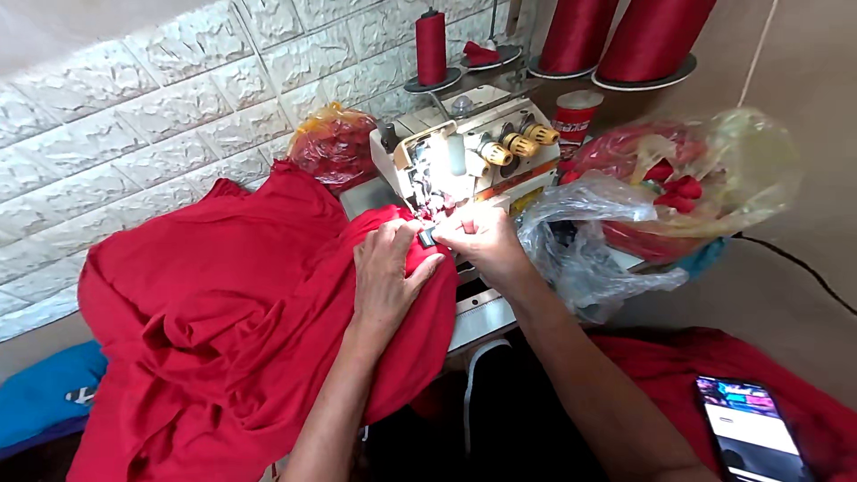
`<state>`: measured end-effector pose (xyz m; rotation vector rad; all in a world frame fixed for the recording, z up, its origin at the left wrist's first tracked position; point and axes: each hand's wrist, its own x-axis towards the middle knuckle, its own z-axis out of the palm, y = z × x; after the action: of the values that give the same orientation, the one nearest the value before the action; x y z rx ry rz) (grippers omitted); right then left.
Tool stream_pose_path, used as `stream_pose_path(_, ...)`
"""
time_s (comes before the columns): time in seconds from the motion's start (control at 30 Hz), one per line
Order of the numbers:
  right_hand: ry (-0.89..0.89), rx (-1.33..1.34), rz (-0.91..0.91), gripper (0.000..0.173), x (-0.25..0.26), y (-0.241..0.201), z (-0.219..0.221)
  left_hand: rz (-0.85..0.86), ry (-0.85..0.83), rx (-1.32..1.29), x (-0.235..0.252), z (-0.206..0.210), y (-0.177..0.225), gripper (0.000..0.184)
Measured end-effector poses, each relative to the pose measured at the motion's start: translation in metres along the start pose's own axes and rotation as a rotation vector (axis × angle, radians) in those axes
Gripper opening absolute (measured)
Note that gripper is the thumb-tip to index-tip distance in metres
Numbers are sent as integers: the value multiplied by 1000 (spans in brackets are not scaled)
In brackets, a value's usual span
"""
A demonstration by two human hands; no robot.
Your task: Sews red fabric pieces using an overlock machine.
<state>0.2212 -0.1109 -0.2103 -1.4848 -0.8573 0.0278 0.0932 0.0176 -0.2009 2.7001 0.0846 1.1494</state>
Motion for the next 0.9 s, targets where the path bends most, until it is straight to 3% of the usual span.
stream_pose_path(0.23,-23,-138,-17,19,-3,-5,-1,90,56,67,-4,6,-2,26)
stream_pose_path(0.33,-10,-180,-24,8,-10,-7,0,209,91,153,-6,7,-2,23)
stream_pose_path(0.4,37,-171,-65,17,-14,-3,4,248,89,155,-7,8,-1,23)
stream_pose_path(0.5,140,-159,-124,14,-21,7,11,250,63,108,-8,9,-2,22)
stream_pose_path(0.63,179,-118,-50,6,-23,9,13,221,33,20,-8,5,-3,22)
stream_pose_path(0.9,122,29,-12,12,-14,12,10,173,49,6,-4,7,-3,20)
